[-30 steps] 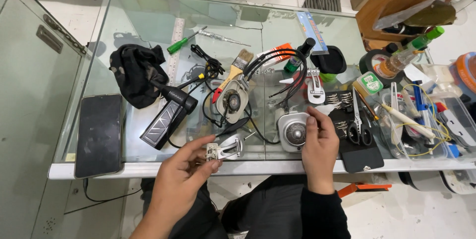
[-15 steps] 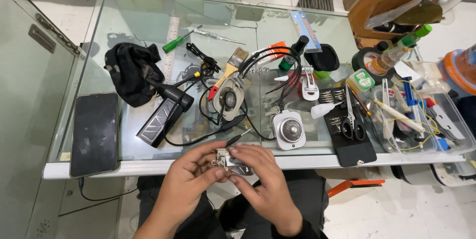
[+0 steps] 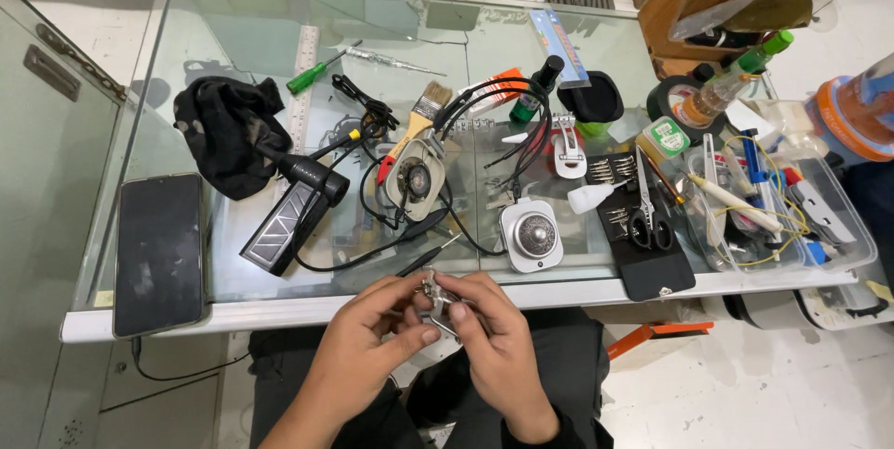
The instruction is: Finalizing the assembly of headphones by connecting internal wiring and securing the speaker housings to the headband.
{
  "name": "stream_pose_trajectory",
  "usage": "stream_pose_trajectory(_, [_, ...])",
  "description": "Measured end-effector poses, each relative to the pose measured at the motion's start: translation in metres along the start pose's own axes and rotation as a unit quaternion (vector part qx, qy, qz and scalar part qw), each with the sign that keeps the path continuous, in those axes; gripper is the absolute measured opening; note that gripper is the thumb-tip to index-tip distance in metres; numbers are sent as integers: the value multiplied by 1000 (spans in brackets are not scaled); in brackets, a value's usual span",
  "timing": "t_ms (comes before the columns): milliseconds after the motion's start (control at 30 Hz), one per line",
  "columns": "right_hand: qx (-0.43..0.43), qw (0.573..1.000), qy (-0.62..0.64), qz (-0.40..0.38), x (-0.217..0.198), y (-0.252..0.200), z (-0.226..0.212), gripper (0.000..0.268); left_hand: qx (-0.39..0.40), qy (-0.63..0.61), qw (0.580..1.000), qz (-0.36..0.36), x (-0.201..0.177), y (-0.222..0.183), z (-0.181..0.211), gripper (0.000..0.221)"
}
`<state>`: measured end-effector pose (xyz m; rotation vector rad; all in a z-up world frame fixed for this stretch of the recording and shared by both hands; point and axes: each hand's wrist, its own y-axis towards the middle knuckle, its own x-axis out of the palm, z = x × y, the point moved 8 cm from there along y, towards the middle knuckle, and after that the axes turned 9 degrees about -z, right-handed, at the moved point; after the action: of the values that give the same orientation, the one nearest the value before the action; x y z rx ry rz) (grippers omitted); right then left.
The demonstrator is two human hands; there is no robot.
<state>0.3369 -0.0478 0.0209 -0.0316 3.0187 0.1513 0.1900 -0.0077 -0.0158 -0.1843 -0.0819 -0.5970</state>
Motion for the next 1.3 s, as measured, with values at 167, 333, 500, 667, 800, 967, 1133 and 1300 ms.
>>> stream_pose_trajectory(167, [-1,1000,-7,-23,5,-1,0,42,-29,33,998,37,-4,-2,6,54])
stream_pose_trajectory(333, [14,999,-10,-40,9,0,-2,44,-94,42,993,66,-6,-3,8,51])
stream_pose_trajectory(500, [-20,998,-39,-54,11,0,-8,42,-61,5,994,91,-9,-6,4,46])
stream_pose_trajectory(667, [-9,996,-43,-73,-5,12,-8,37,-23,54,997,59,-8,4,17,43])
stream_pose_trajectory(800, [0,993,-59,-107,-17,28,-4,35,39,93,994,42,-4,16,33,43])
stream_pose_trajectory(967, [42,990,76,-115,-22,48,18,35,57,102,993,28,-8,29,31,41])
stream_pose_trajectory(1133, [1,988,108,-113,-35,49,39,36,103,75,991,26,-12,29,4,29])
stream_pose_trajectory(1300, [-6,992,57,-113,-34,54,31,36,156,139,977,50,-19,23,4,24])
